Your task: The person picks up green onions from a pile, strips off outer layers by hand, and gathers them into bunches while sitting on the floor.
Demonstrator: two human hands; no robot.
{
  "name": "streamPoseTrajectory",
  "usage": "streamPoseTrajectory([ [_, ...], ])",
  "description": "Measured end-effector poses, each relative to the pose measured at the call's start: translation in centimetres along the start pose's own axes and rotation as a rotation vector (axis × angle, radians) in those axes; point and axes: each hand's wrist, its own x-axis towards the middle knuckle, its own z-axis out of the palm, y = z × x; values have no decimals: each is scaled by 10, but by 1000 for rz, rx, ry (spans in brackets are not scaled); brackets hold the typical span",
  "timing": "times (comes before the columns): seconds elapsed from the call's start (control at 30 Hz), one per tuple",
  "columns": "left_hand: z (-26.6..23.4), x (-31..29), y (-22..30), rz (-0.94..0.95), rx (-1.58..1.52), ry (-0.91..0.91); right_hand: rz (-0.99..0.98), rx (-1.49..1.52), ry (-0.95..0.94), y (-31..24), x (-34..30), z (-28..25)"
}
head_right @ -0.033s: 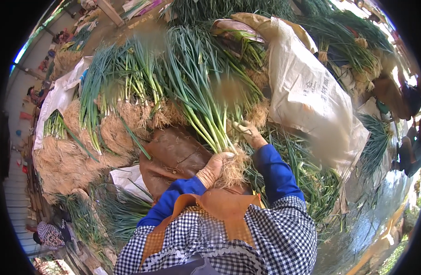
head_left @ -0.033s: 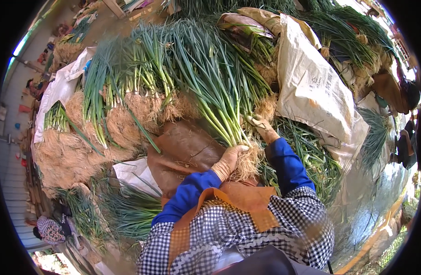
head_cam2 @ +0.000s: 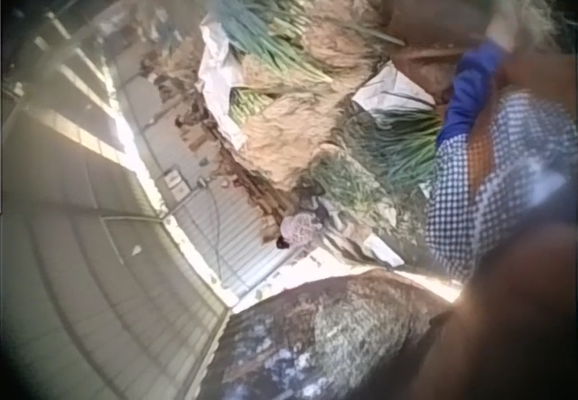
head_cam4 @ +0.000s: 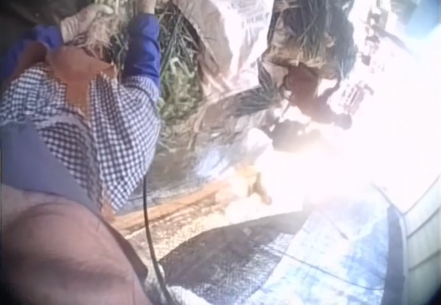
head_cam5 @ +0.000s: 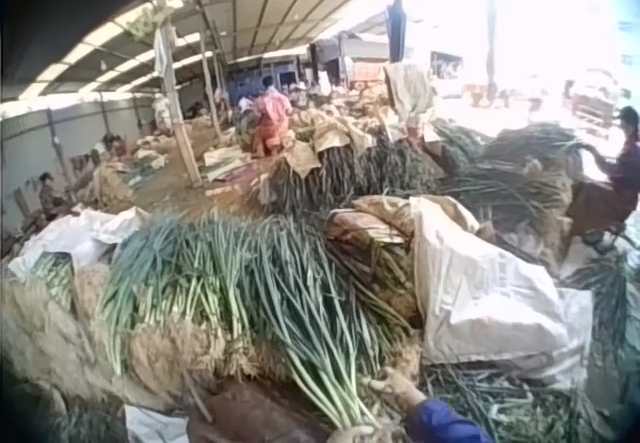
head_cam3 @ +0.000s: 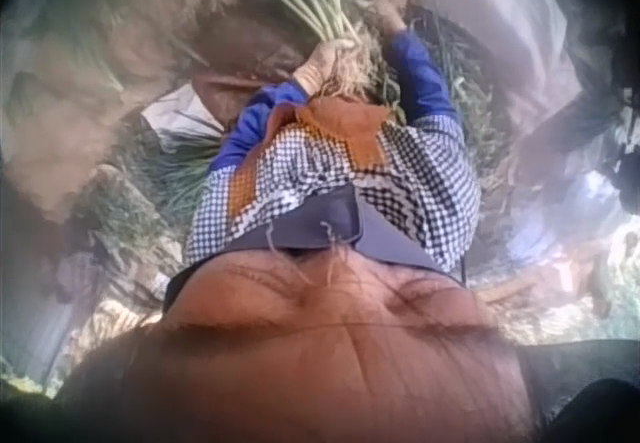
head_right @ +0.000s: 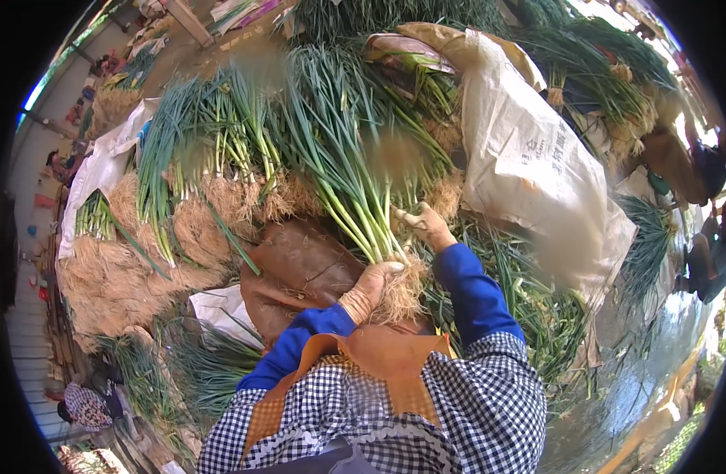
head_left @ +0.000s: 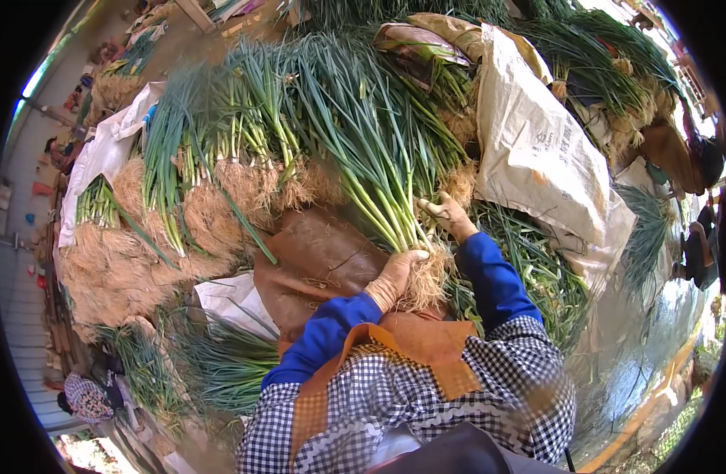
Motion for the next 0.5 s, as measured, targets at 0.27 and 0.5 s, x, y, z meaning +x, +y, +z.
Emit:
streamPoseTrajectory([
  [0.27, 10, 5, -7, 194, 10, 196, -188, -628, 365, 16, -34, 10],
  [0.5, 6, 14, -5, 164, -149, 218, -99, -95, 108, 41, -170, -30],
])
